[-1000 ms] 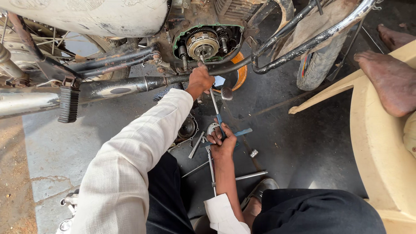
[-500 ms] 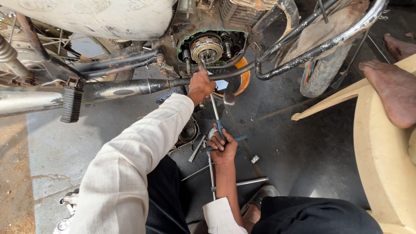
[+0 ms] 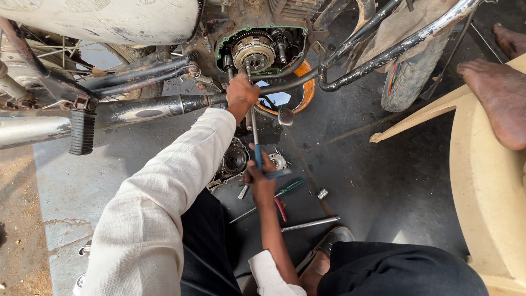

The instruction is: The person disassembles motorcycle engine components by hand and using tools. They unscrew a central bolt and remove internal parts while an assistant holds other components and passes tools.

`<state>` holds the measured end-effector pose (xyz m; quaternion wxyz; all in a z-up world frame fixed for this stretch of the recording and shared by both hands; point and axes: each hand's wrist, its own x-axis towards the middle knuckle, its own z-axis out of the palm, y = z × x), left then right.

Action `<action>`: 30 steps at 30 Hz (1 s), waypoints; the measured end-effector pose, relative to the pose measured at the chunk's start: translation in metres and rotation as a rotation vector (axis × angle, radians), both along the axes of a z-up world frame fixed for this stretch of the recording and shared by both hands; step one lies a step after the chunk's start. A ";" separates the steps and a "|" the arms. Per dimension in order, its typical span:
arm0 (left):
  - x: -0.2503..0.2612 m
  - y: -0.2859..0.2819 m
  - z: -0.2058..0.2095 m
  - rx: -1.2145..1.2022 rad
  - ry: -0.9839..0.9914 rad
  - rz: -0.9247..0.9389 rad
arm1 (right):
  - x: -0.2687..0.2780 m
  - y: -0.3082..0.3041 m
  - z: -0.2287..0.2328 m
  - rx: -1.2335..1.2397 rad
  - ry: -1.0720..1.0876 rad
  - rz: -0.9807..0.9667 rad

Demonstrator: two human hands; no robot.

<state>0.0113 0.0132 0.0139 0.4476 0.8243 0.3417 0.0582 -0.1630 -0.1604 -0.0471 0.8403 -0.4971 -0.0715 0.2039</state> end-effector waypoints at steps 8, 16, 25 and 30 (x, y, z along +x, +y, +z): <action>-0.005 0.011 0.007 0.190 -0.026 -0.045 | -0.013 0.021 -0.008 -0.799 -0.626 -0.171; -0.016 0.010 0.022 0.018 0.021 -0.088 | -0.019 0.023 -0.011 0.018 0.056 0.016; -0.004 0.026 -0.015 -0.070 -0.153 -0.103 | 0.005 -0.001 -0.057 0.978 0.537 0.170; -0.005 0.031 -0.023 0.047 -0.323 -0.137 | 0.003 0.008 -0.053 1.390 0.750 0.217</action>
